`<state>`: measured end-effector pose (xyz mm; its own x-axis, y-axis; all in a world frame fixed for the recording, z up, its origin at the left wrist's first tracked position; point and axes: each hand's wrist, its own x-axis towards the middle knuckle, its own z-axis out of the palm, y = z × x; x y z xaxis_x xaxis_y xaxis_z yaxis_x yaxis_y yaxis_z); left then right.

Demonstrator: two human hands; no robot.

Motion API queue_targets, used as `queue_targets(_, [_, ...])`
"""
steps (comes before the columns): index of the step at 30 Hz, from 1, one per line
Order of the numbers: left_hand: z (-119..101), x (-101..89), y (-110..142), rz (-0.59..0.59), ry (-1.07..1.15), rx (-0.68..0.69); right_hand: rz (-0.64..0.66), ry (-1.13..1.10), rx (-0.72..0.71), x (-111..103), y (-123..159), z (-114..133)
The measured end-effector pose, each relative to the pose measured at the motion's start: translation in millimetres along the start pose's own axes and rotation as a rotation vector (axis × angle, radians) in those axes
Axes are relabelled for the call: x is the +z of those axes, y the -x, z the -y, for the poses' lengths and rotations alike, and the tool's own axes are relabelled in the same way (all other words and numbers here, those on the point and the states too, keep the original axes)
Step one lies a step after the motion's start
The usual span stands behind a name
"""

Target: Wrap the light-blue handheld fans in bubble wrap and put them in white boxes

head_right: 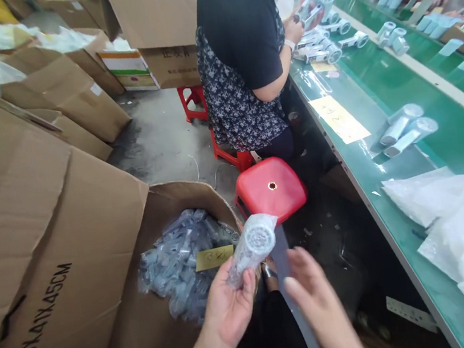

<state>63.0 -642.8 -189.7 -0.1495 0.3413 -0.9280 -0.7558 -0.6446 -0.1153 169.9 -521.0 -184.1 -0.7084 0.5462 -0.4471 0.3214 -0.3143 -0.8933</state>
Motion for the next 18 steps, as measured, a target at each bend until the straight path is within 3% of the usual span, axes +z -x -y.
queue_targets(3, [14,-5.2,1,0.079,0.021,0.043,0.140,-0.194,0.042,46,-9,-9])
queue_targets(6, [20,-11.3,2,0.086,0.038,0.049,0.130,-0.374,0.110,74,-22,-17])
queue_targets(12, [24,-4.5,-4,0.052,0.030,0.083,0.110,-0.326,0.367,60,-38,-17])
queue_targets(18, [30,13.8,-14,0.075,0.003,0.050,0.155,-0.313,0.386,52,-58,-13])
